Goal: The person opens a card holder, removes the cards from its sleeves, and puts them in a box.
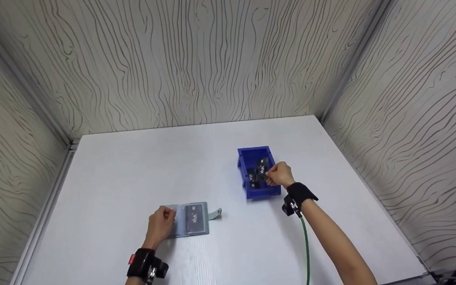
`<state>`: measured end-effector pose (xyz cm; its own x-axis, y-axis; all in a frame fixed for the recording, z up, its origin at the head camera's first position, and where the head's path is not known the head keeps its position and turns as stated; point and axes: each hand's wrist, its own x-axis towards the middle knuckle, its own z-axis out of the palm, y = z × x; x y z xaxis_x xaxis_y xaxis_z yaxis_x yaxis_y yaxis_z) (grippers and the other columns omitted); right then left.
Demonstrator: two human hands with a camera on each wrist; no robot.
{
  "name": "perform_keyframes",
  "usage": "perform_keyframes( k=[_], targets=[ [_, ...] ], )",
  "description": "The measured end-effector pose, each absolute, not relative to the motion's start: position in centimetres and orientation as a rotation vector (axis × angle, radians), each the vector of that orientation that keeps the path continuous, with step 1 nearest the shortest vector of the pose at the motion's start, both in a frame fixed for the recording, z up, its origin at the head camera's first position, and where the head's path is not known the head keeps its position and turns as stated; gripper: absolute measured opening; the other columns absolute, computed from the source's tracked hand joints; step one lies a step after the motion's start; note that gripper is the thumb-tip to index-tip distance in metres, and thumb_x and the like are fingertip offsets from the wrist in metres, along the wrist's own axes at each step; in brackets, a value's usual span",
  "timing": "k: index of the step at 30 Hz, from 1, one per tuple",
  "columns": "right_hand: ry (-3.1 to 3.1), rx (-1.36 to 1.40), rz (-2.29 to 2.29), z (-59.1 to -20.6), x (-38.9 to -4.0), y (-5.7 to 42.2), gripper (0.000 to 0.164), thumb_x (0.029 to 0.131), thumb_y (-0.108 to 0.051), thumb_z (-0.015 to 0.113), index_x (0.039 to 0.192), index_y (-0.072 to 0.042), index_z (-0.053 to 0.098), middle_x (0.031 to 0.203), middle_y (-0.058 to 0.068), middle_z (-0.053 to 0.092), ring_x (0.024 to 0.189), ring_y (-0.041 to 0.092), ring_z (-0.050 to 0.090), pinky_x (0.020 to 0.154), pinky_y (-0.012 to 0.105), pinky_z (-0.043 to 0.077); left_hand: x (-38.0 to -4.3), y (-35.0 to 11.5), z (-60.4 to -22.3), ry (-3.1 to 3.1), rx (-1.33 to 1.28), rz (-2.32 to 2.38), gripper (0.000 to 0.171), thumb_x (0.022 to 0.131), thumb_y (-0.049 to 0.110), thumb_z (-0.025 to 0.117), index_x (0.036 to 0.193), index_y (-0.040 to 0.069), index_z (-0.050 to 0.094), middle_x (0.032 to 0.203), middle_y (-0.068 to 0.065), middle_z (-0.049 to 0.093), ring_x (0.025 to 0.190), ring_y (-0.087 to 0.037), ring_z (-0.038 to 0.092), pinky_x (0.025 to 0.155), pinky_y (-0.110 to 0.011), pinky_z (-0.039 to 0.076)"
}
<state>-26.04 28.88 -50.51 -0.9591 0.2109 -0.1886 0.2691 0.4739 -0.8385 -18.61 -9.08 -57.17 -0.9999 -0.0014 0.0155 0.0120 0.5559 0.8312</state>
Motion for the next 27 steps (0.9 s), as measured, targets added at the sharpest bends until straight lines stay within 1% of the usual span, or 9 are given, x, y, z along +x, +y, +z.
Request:
perform_keyframes(
  k=[4, 6, 12, 16, 19, 22, 27],
  targets=[
    [2.686, 0.367, -1.393, -52.0, -27.1, 27.8, 0.008, 0.084, 0.009, 0.059, 0.081, 0.015, 0.064, 0.063, 0.019, 0.067, 0.043, 0.010, 0.059, 0.045, 0.022, 0.050, -18.3, -10.1, -57.4, -2.771, 0.032, -1.466, 0.014, 0.095, 0.011, 0.057, 0.087, 0.000, 0.059, 0.072, -0.004, 0.058, 0.064, -0.012, 0.053, 0.056, -0.024, 0.040],
    [2.723, 0.352, -1.312, -52.7, -27.6, 27.5, 0.010, 0.084, 0.009, 0.059, 0.079, 0.014, 0.066, 0.065, 0.021, 0.068, 0.044, 0.011, 0.060, 0.045, 0.021, 0.049, -18.3, -10.4, -57.4, -2.777, 0.055, -1.470, 0.015, 0.095, 0.012, 0.057, 0.088, -0.001, 0.059, 0.073, -0.005, 0.058, 0.065, -0.012, 0.053, 0.057, -0.025, 0.040],
    [2.794, 0.359, -1.107, -54.6, -28.3, 27.2, 0.013, 0.084, 0.004, 0.062, 0.077, 0.009, 0.071, 0.064, 0.017, 0.069, 0.046, 0.013, 0.063, 0.043, 0.019, 0.046, -18.4, -10.4, -57.3, -2.790, 0.108, -1.485, 0.016, 0.096, 0.013, 0.056, 0.089, -0.002, 0.059, 0.073, -0.005, 0.058, 0.065, -0.012, 0.053, 0.056, -0.025, 0.040],
    [2.834, 0.368, -1.040, -55.1, -28.4, 27.0, 0.013, 0.084, 0.002, 0.063, 0.076, 0.008, 0.071, 0.064, 0.017, 0.069, 0.050, 0.018, 0.066, 0.047, 0.023, 0.048, -18.3, -10.7, -57.6, -2.785, 0.121, -1.479, 0.016, 0.096, 0.012, 0.056, 0.089, -0.002, 0.059, 0.073, -0.005, 0.058, 0.064, -0.012, 0.052, 0.056, -0.025, 0.040],
    [2.871, 0.372, -0.993, -55.3, -28.5, 27.0, 0.012, 0.083, 0.001, 0.065, 0.076, 0.007, 0.071, 0.061, 0.015, 0.068, 0.050, 0.018, 0.065, 0.051, 0.025, 0.049, -18.3, -10.8, -57.8, -2.794, 0.133, -1.470, 0.016, 0.096, 0.012, 0.056, 0.090, -0.002, 0.059, 0.073, -0.005, 0.058, 0.065, -0.012, 0.051, 0.057, -0.025, 0.040],
    [2.895, 0.381, -0.968, -55.6, -28.5, 27.1, 0.011, 0.082, 0.001, 0.066, 0.074, 0.007, 0.071, 0.058, 0.014, 0.067, 0.048, 0.017, 0.063, 0.051, 0.026, 0.048, -18.3, -10.9, -58.0, -2.799, 0.146, -1.473, 0.017, 0.096, 0.013, 0.056, 0.090, -0.002, 0.059, 0.073, -0.005, 0.058, 0.065, -0.012, 0.051, 0.057, -0.026, 0.040],
    [2.904, 0.378, -0.966, -56.1, -28.8, 27.3, 0.009, 0.080, 0.004, 0.062, 0.075, 0.009, 0.068, 0.060, 0.017, 0.068, 0.048, 0.021, 0.066, 0.048, 0.027, 0.050, -18.4, -11.1, -58.1, -2.798, 0.159, -1.488, 0.017, 0.096, 0.013, 0.056, 0.089, -0.002, 0.059, 0.073, -0.005, 0.057, 0.065, -0.013, 0.051, 0.056, -0.026, 0.040]
  ],
)
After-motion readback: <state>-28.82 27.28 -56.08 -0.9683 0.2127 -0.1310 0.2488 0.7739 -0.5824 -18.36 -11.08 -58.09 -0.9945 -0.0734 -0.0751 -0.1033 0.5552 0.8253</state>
